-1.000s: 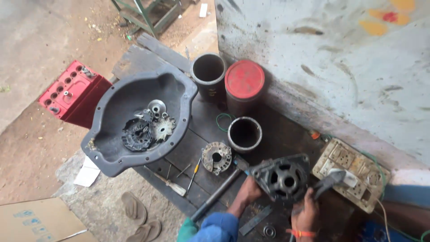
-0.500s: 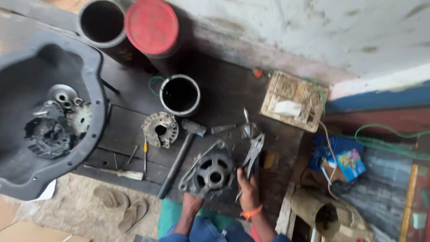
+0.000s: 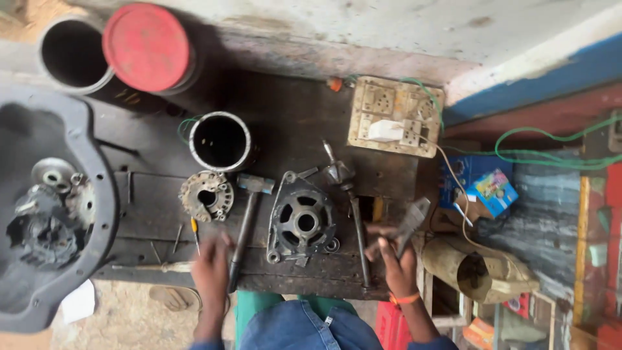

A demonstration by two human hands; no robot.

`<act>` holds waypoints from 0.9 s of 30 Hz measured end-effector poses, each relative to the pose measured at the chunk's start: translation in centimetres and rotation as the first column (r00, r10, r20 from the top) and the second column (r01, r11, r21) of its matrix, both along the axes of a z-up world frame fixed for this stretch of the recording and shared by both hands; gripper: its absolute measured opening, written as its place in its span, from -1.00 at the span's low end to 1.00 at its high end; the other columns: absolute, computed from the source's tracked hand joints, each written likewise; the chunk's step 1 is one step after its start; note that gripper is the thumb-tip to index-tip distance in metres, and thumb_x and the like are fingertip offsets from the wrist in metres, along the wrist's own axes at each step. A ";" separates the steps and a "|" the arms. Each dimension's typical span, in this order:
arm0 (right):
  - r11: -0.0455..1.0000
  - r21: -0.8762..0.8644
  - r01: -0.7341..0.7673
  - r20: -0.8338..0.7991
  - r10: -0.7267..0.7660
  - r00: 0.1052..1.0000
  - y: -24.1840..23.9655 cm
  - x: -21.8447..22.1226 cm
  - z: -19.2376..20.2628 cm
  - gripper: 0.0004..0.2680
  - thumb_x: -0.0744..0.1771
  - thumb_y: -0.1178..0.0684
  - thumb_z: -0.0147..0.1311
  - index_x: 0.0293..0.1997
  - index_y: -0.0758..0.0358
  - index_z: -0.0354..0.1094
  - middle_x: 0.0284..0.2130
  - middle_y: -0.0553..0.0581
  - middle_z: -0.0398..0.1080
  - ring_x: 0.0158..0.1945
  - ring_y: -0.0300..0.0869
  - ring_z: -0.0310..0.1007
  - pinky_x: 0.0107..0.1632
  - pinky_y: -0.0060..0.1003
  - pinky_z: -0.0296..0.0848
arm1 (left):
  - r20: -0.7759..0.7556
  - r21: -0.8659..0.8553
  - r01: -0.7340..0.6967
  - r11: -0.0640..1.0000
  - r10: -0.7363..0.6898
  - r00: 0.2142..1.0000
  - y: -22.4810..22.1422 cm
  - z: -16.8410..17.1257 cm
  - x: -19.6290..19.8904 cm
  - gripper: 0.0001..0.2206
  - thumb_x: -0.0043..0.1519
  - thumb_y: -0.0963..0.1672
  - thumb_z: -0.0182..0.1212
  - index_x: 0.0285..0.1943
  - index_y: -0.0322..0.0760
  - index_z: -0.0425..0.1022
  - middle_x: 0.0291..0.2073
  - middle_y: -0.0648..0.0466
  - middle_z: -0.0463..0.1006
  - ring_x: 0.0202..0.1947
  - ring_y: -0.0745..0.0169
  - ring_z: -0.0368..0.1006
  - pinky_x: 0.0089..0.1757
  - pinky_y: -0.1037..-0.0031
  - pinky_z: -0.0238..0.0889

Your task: Disassembling and reassembling an alternator or starter motor on a workshop bench.

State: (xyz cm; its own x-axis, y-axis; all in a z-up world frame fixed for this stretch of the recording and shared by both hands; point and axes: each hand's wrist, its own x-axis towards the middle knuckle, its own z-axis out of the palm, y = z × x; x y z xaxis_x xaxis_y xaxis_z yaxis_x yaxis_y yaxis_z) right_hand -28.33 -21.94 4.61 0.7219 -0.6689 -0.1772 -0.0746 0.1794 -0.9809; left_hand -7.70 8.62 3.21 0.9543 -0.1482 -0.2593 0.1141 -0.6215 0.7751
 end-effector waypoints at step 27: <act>0.857 0.147 0.493 -0.313 -0.433 0.845 19.6 -11.2 -2.5 -0.90 0.37 0.14 -0.01 -0.11 0.35 0.31 -0.32 0.14 0.44 -0.48 -0.26 0.38 -0.41 -0.33 0.37 | 0.245 -0.264 0.801 0.537 -0.766 0.594 -22.1 0.3 15.1 -0.80 0.27 -0.28 0.22 0.01 -0.39 0.34 -0.17 -0.15 0.65 -0.13 0.07 0.66 -0.11 0.29 0.48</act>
State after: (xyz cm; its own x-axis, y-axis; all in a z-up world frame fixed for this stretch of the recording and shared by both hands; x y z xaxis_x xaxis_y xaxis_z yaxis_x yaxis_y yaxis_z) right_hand -39.58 -2.36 2.11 0.2440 -0.8364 -0.4908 -0.1753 0.4597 -0.8706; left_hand 7.45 -13.44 3.53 0.4303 -0.9022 0.0308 -0.3750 -0.1476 0.9152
